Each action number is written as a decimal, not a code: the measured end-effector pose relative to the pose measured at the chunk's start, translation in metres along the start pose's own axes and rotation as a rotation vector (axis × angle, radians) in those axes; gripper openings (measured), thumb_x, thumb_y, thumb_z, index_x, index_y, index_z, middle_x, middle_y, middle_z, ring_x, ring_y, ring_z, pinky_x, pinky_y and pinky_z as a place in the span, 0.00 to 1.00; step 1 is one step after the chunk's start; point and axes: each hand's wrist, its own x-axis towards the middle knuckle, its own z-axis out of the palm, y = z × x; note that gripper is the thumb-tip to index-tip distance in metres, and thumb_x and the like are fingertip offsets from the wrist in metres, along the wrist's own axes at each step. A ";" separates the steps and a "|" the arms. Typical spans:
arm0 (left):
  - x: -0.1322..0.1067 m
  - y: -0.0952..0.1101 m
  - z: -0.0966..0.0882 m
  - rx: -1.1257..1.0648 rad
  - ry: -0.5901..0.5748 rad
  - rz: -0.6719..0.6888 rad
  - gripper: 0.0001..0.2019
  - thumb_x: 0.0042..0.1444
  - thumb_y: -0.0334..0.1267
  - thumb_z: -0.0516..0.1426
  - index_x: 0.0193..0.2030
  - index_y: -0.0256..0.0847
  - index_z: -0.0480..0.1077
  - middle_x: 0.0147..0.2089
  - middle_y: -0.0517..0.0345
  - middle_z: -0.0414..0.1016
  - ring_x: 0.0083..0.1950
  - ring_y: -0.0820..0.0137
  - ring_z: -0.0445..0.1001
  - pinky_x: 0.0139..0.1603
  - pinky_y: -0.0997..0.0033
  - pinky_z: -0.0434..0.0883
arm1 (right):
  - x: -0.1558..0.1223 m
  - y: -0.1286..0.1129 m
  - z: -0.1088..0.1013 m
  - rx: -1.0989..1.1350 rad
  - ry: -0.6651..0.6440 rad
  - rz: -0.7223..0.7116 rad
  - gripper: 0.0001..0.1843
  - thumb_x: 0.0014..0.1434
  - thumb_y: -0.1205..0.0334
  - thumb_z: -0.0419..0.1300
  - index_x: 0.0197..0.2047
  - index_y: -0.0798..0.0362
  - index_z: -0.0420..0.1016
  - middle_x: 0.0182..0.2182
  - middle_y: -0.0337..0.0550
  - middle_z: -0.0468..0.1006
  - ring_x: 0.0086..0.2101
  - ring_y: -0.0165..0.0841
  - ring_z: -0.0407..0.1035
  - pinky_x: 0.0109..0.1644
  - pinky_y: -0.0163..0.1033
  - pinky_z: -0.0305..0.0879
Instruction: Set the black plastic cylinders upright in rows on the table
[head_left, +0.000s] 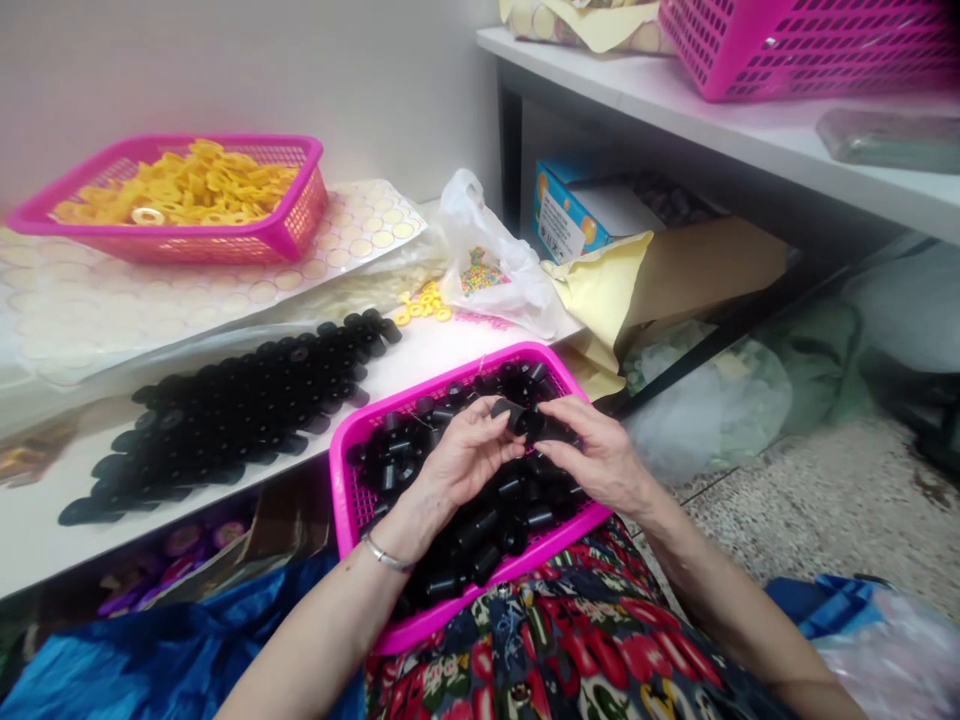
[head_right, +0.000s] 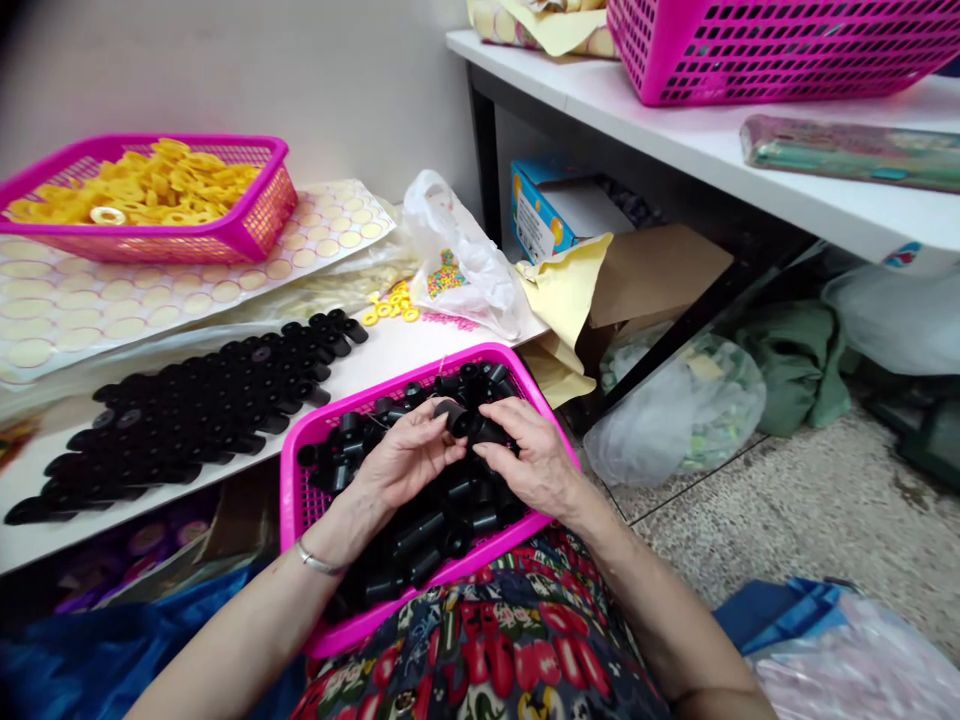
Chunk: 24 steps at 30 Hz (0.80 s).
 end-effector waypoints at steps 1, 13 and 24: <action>-0.001 -0.001 0.001 0.004 0.008 0.014 0.13 0.46 0.28 0.64 0.39 0.35 0.68 0.30 0.59 0.74 0.30 0.72 0.76 0.31 0.75 0.75 | 0.000 0.000 0.001 -0.003 0.008 -0.006 0.17 0.55 0.67 0.61 0.49 0.53 0.73 0.40 0.47 0.76 0.41 0.35 0.71 0.46 0.42 0.69; -0.002 -0.002 0.000 -0.052 0.030 0.023 0.15 0.41 0.28 0.67 0.38 0.33 0.71 0.30 0.56 0.76 0.29 0.72 0.76 0.33 0.73 0.75 | -0.007 0.006 0.003 0.395 0.066 0.189 0.20 0.55 0.66 0.62 0.52 0.46 0.72 0.47 0.44 0.71 0.48 0.35 0.68 0.51 0.42 0.69; -0.003 -0.007 0.004 -0.104 0.018 -0.036 0.10 0.47 0.27 0.63 0.38 0.32 0.72 0.32 0.54 0.76 0.28 0.72 0.76 0.31 0.75 0.76 | -0.006 0.003 0.027 0.531 0.387 0.184 0.18 0.53 0.61 0.64 0.48 0.47 0.69 0.40 0.44 0.72 0.40 0.37 0.73 0.47 0.46 0.72</action>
